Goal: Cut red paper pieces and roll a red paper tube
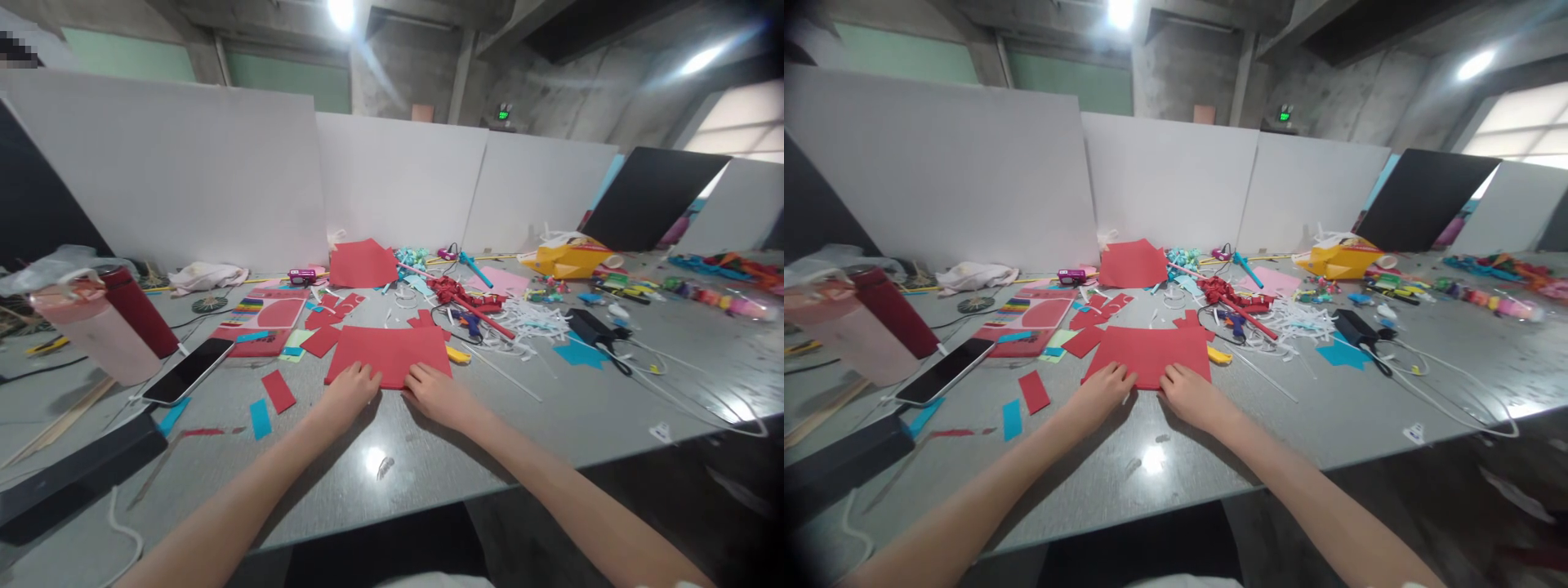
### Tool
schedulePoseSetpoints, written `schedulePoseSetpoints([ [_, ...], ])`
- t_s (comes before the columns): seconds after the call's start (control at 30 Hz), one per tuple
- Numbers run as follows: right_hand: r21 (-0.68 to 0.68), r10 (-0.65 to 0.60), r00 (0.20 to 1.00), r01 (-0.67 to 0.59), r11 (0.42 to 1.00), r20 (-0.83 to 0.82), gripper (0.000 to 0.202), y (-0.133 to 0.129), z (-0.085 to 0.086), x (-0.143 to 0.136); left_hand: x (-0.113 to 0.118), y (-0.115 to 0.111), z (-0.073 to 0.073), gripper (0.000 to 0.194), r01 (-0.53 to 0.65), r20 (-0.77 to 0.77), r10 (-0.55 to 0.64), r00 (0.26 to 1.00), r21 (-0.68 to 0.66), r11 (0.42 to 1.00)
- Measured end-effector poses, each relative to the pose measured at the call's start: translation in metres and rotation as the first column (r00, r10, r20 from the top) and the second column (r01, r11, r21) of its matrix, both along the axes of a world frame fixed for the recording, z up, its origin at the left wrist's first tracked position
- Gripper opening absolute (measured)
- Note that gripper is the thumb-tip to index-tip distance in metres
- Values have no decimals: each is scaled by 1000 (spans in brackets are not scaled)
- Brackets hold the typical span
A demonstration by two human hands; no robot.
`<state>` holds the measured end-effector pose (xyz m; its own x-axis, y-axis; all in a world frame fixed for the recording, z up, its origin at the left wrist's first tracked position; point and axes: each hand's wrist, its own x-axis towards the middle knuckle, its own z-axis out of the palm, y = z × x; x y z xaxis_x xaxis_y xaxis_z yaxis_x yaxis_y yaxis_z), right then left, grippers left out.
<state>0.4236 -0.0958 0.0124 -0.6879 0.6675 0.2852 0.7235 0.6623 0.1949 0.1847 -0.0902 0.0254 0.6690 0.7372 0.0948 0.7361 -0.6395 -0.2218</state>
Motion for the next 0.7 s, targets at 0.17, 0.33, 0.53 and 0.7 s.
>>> schedulePoseSetpoints([
  [0.17, -51, -56, 994, 51, 997, -95, 13, -2, 1, -3, 2, -3, 9, 28, -24, -5, 24, 1000, -32, 999],
  [0.33, -39, -105, 987, 101, 994, -123, 14, -2, -1, -6, 3, -4, 11, 25, -33, 40, 35, 999, -68, 997],
  [0.53, -23, -133, 987, 131, 991, -86, 14, -2, -7, -10, 3, -4, 12, 25, -17, 28, 19, 999, -59, 998],
  [0.7, 7, -131, 991, 131, 991, -20, 15, -3, -7, -11, 2, -3, 9, 26, 7, 25, -5, 1000, -58, 998],
])
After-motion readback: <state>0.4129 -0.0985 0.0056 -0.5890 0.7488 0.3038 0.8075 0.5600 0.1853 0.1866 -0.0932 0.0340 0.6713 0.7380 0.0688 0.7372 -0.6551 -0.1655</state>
